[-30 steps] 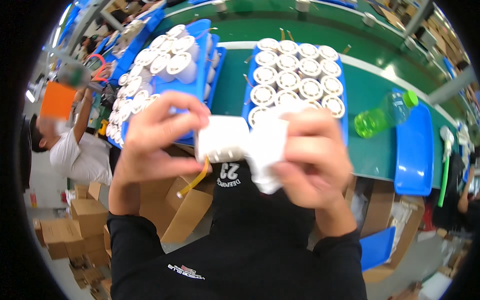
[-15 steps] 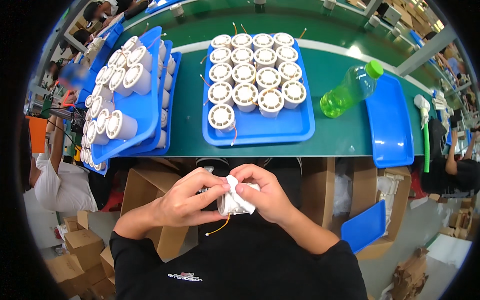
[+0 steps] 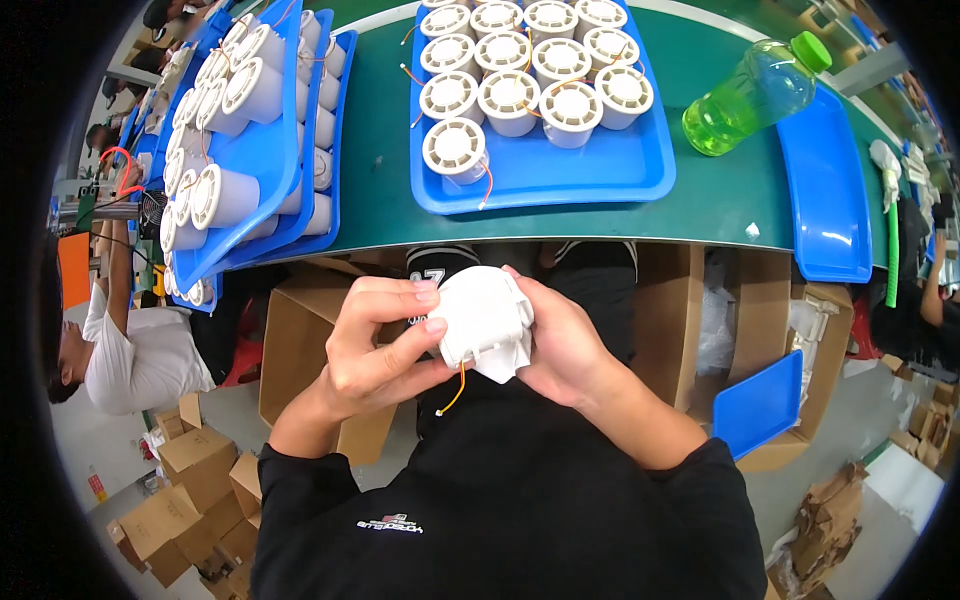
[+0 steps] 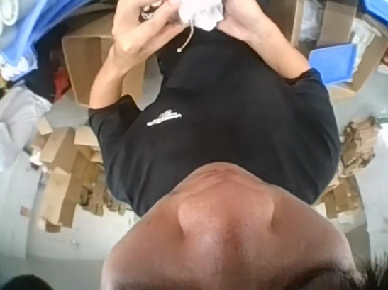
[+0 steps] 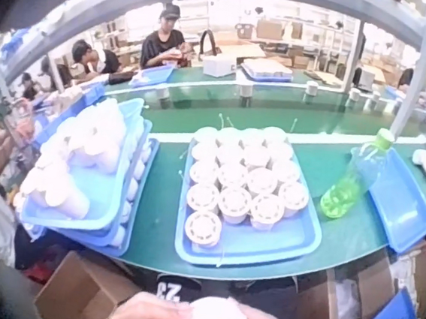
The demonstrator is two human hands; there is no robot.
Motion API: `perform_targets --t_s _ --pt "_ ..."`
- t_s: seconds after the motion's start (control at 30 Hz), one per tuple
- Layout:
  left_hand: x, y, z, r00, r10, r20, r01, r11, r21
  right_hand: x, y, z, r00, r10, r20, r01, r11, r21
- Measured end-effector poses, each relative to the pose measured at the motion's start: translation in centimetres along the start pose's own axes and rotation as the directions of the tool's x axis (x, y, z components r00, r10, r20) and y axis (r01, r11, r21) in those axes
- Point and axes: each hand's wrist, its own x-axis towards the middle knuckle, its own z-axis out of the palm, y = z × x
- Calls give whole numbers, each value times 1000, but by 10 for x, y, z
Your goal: Wiping and cleaning cylindrical electronic components at an assembly line.
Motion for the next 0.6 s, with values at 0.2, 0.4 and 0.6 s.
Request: perform_targets --t_s 0.2,0.4,0.6 --pt "-12 -11 4 994 -26 -109 42 988 146 -4 -1 6 995 -47 -93 42 998 -51" --pt "-14 -18 11 986 -15 -167 46 982 182 -11 -8 8 980 -115 -160 88 982 -168" --pt "-15 -21 16 969 -107 -221 146 974 171 -27 -29 -4 922 -379 78 368 921 126"
